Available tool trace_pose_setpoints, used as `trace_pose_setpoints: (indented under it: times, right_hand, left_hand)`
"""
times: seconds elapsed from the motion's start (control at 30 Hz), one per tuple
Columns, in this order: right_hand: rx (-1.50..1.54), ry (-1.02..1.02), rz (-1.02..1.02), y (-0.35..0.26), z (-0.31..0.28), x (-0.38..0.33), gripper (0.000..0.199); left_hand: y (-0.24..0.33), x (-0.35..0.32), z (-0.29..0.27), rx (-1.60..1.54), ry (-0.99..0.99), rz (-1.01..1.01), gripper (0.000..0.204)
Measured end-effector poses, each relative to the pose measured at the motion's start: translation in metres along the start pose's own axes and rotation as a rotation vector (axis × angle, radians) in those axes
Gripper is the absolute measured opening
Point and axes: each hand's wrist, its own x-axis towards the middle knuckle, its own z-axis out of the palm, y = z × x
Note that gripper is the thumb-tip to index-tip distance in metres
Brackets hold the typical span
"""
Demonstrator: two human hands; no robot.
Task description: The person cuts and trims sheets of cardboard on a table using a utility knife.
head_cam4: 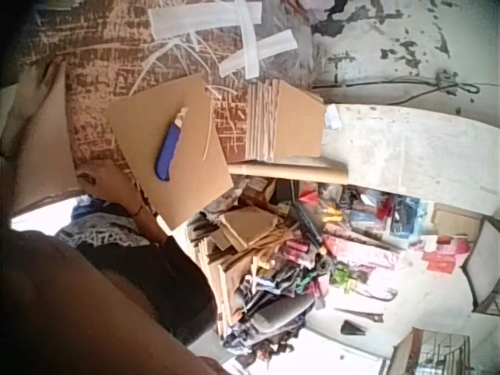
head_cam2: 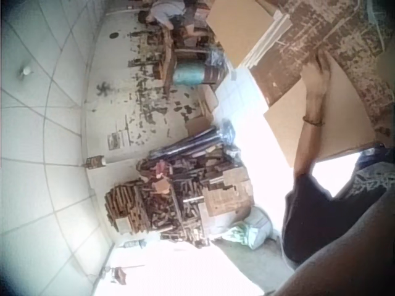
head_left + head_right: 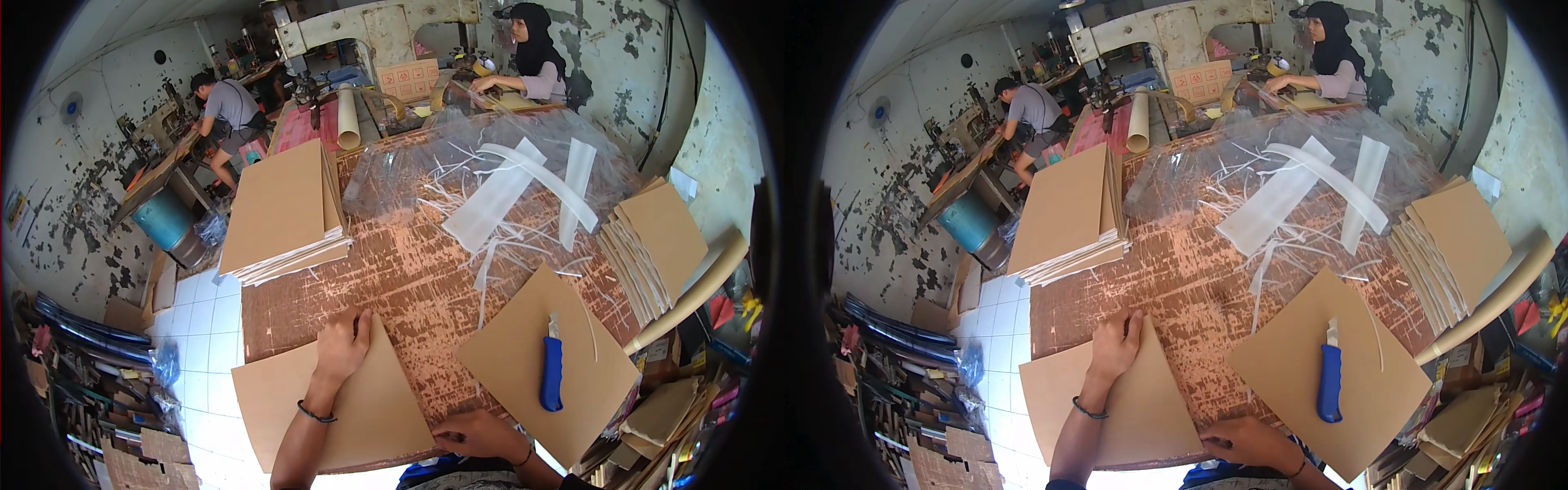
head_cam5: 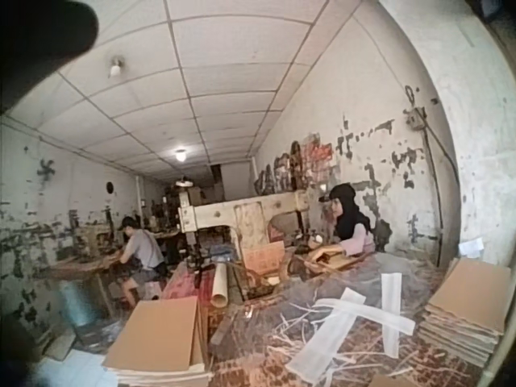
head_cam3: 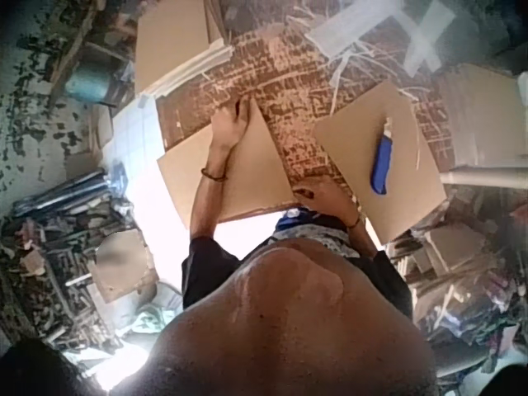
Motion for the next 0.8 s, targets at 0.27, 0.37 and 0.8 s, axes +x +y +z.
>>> trace_pose_setpoints:
  times: [0.27, 0.37, 0.8]
  right_hand:
    - [-0.009, -0.023, 0.013, -0.002, -0.001, 0.000, 0.019]
    - [-0.019, -0.006, -0.003, -0.008, -0.008, 0.006, 0.019]
    - [-0.012, 0.001, -0.076, -0.003, -0.007, 0.002, 0.022]
  left_hand:
    - [0.001, 0.002, 0.000, -0.014, -0.002, 0.017, 0.024]
    - [0.000, 0.004, 0.000, -0.011, -0.011, 0.016, 0.024]
    - [0.005, 0.002, 0.000, 0.055, -0.020, 0.021, 0.028]
